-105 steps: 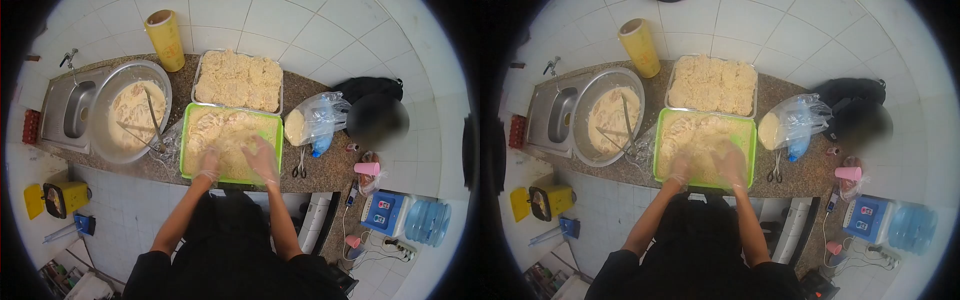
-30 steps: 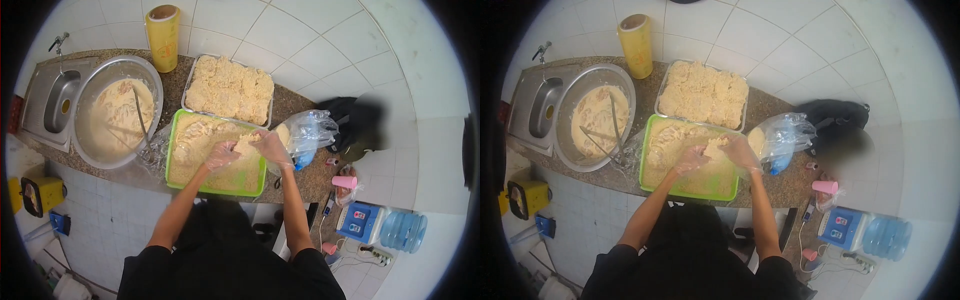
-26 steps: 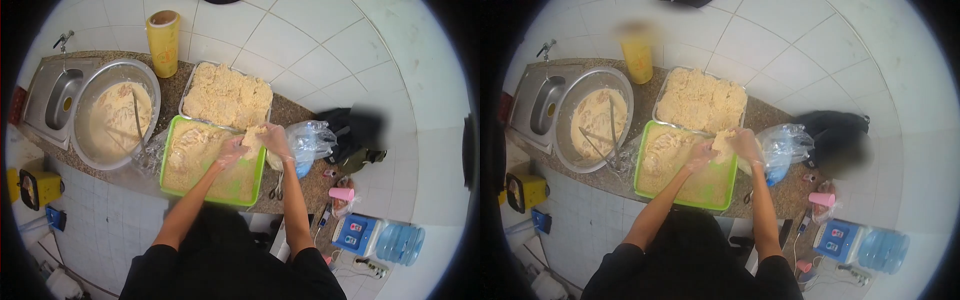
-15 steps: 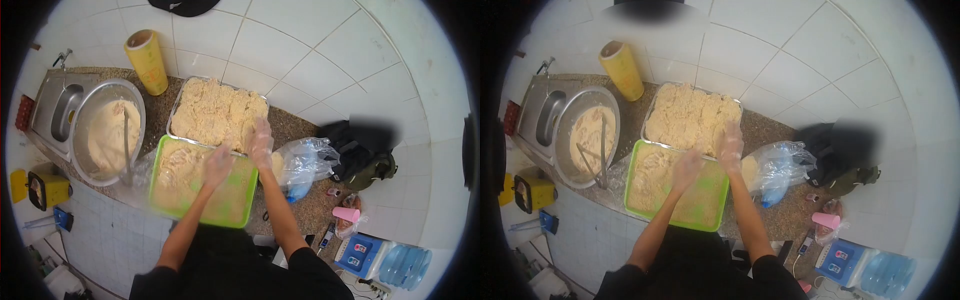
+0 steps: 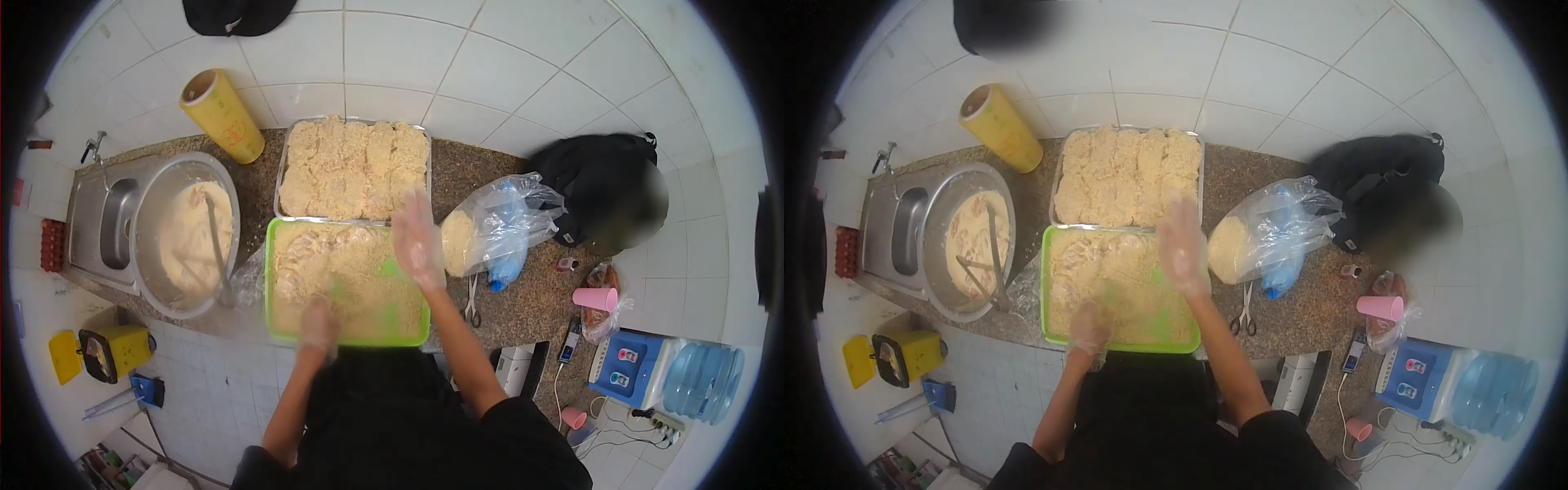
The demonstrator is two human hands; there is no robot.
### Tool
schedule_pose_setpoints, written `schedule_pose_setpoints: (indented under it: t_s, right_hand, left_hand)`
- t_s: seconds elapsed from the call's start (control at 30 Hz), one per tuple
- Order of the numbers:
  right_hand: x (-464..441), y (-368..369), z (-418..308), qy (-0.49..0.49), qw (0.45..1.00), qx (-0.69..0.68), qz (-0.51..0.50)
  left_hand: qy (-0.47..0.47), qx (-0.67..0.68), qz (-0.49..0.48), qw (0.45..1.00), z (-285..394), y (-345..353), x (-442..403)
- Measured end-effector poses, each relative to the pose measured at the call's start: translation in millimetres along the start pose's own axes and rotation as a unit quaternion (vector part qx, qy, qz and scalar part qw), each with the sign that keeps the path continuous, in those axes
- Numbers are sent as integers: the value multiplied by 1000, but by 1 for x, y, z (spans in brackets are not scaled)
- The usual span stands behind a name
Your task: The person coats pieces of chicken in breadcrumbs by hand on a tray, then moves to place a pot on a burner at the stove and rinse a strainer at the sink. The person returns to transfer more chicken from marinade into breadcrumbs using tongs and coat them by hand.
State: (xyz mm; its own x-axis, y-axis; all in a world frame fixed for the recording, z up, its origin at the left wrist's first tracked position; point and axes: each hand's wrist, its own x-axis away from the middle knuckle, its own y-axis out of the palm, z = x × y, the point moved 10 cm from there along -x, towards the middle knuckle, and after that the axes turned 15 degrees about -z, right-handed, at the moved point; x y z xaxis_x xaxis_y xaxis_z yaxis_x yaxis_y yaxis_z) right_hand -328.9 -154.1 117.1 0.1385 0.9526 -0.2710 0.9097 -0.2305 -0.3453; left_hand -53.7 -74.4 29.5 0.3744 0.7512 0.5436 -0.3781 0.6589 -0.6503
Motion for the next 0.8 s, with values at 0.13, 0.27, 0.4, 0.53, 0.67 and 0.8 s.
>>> schedule_pose_setpoints:
  t_s: [0.13, 0.27, 0.4, 0.53, 0.67, 0.8]
  right_hand:
    - [110, 34, 14, 147, 986, 81, -18]
    - [146, 90, 39, 165, 984, -8, 60]
    - [130, 104, 86, 191, 976, -85, 58]
    - [118, 72, 97, 275, 926, -200, 161]
    - [77, 78, 99, 365, 918, -151, 42]
    - [68, 125, 120, 345, 917, -180, -86]
  left_hand:
    - [24, -75, -72, 994, 12, 43, -7]
    - [190, -127, 85, 970, 21, 95, -63]
    - [174, 142, 76, 972, 44, 25, -69]
    - [247, 280, 117, 920, 41, -21, -48]
    - [244, 121, 139, 952, 23, -23, -35]
    - [254, -17, 108, 961, 7, 12, -30]
